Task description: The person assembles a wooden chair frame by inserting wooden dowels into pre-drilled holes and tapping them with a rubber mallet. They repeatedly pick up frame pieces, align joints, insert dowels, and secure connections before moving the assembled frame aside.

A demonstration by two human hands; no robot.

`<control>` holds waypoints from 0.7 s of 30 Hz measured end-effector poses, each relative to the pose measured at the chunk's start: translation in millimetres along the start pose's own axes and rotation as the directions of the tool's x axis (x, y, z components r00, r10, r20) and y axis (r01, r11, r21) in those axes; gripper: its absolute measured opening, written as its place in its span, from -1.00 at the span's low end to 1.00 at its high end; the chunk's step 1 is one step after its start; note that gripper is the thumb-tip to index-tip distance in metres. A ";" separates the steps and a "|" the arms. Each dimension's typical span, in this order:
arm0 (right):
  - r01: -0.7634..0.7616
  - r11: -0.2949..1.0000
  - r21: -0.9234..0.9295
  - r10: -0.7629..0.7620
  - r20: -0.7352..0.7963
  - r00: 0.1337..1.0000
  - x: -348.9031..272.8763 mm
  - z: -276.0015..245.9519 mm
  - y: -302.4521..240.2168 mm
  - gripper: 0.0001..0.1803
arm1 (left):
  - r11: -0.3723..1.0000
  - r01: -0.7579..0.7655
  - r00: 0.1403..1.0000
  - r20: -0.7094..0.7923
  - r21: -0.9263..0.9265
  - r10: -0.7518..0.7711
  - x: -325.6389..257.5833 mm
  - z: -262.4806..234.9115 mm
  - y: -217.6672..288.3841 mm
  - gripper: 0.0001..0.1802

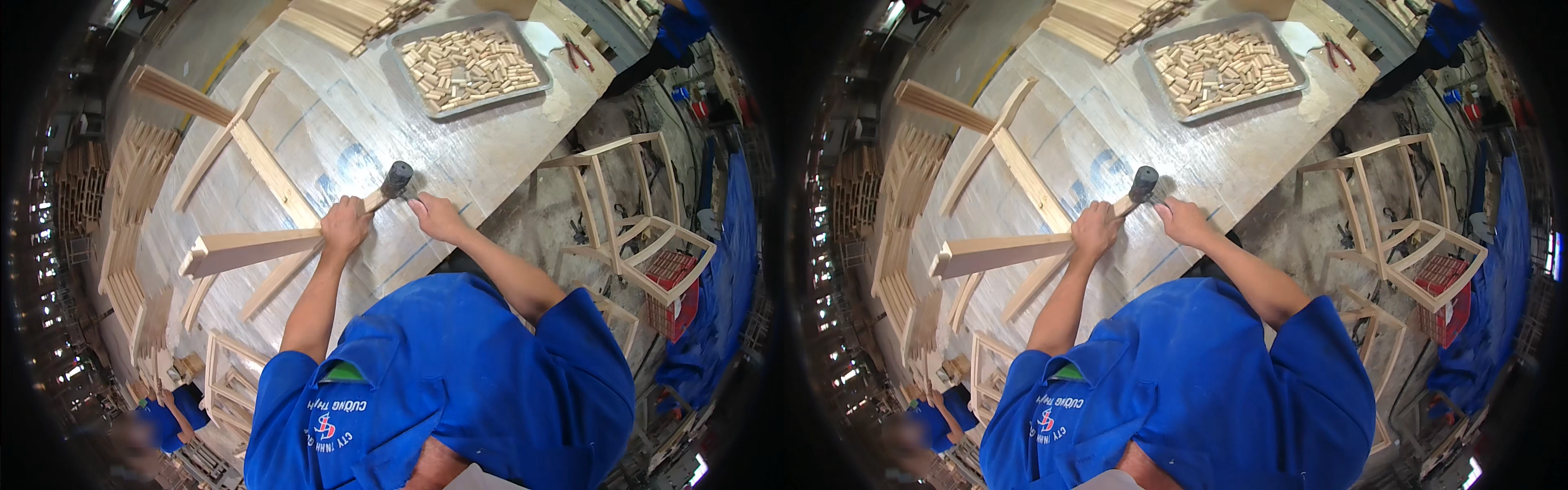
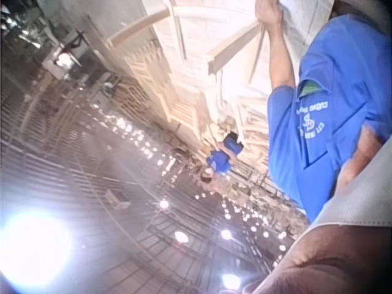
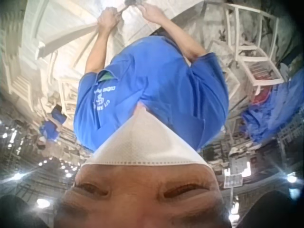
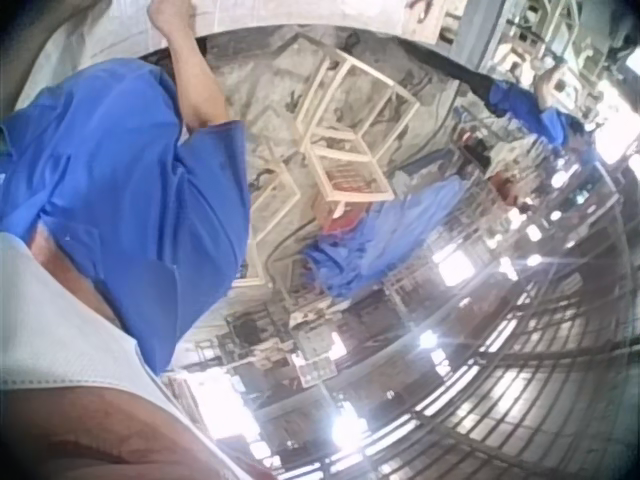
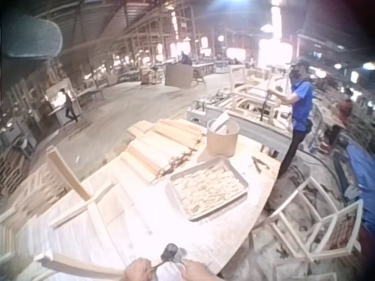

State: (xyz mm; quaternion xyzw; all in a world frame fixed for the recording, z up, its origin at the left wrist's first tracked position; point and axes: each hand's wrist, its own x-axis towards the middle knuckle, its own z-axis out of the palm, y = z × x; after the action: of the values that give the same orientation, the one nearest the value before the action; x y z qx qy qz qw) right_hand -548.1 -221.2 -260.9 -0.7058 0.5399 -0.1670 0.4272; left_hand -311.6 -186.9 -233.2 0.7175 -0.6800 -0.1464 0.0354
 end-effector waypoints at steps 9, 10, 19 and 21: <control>0.020 0.998 -0.064 -0.018 0.027 0.999 7.1 -93.3 52.8 -0.59 | 1.000 0.017 1.000 0.001 -0.017 -0.017 -27.2 -6.6 8.1 -0.61; 0.036 0.990 -0.139 -0.035 0.008 0.999 13.3 -104.2 56.8 -0.62 | 1.000 0.019 1.000 0.015 -0.014 -0.019 -31.2 -6.4 10.6 -0.61; 0.394 0.793 -0.464 -0.526 -0.197 0.828 98.5 -158.0 79.3 -0.84 | 0.985 0.164 0.985 0.061 -0.060 -0.160 -35.7 -4.1 51.3 -0.57; 0.289 0.876 -0.385 -0.410 -0.281 0.868 129.9 -175.2 80.8 -0.88 | 0.973 0.216 0.974 0.082 -0.076 -0.210 -29.9 -6.9 55.1 -0.55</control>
State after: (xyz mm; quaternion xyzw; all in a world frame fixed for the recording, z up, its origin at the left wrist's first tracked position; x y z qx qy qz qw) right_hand -673.4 -416.9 -252.0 -0.8123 0.4892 -0.2739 0.1604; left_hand -364.0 -162.4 -208.0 0.7783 -0.5933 -0.2042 0.0248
